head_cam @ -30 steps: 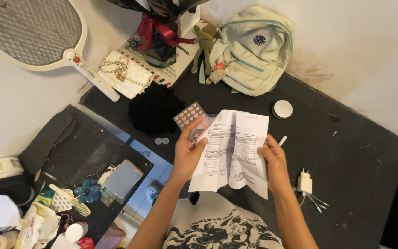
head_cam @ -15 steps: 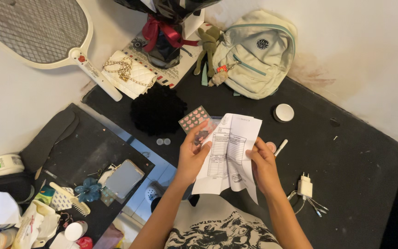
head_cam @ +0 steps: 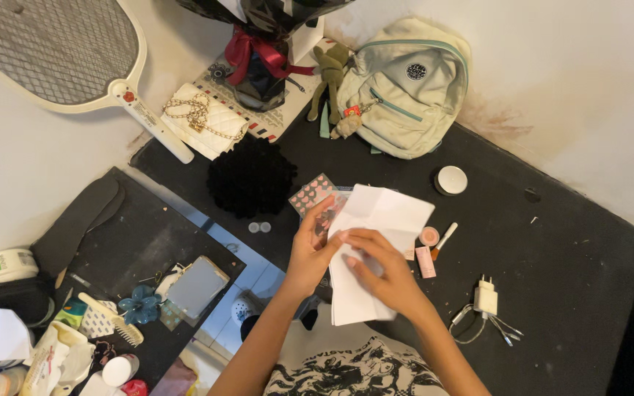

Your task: The person organizes a cluttered desk by sorting through various items, including a charger, papers, and small accessories. They place papers into a metal safe on the floor and arrange hair ties and other small objects into a clear plastic container on the desk.

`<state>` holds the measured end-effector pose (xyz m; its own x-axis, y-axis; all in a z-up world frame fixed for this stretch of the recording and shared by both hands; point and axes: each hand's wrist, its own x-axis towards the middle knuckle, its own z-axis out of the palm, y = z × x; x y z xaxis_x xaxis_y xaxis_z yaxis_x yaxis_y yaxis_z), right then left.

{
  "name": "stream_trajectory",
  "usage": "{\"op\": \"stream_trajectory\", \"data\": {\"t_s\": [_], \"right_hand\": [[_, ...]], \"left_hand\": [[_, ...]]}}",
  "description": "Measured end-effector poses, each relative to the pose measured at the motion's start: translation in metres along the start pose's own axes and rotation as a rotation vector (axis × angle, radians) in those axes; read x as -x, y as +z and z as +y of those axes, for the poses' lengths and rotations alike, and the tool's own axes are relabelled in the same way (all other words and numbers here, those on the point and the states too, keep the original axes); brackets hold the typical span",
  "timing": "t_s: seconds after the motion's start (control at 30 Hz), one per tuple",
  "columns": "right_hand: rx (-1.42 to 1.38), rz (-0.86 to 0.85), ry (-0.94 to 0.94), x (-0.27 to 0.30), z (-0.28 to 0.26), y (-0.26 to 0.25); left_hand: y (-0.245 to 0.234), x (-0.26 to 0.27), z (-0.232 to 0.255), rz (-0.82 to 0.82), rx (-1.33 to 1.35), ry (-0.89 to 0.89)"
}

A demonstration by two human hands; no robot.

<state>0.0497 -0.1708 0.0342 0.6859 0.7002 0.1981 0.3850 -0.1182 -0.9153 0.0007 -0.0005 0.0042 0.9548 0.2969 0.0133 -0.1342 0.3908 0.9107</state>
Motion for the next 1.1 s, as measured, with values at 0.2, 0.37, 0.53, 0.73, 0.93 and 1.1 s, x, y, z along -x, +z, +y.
{"op": "stream_trajectory", "data": {"t_s": [0.2, 0.37, 0.53, 0.73, 0.93, 1.1], "right_hand": [[0.352, 0.632, 0.107, 0.003, 0.02, -0.024], [-0.502, 0.256, 0.589, 0.017, 0.066, -0.052], [-0.722, 0.214, 0.541, 0.033, 0.105, -0.044], [-0.708, 0.095, 0.328, 0.016, 0.102, -0.034], [-0.853, 0.027, 0.26, 0.007, 0.085, -0.027], [-0.346, 0.11, 0.139, 0.017, 0.065, -0.006]], "left_hand": [[-0.005, 0.0, 0.009, 0.093, -0.078, -0.031], [-0.011, -0.002, 0.012, 0.086, 0.007, -0.058], [-0.024, -0.004, 0.007, 0.115, 0.333, -0.228], [-0.031, 0.008, 0.003, 0.062, 0.077, -0.257], [-0.031, 0.014, 0.003, 0.067, -0.052, -0.215], [-0.007, 0.01, 0.0, -0.06, -0.052, -0.273]]}}
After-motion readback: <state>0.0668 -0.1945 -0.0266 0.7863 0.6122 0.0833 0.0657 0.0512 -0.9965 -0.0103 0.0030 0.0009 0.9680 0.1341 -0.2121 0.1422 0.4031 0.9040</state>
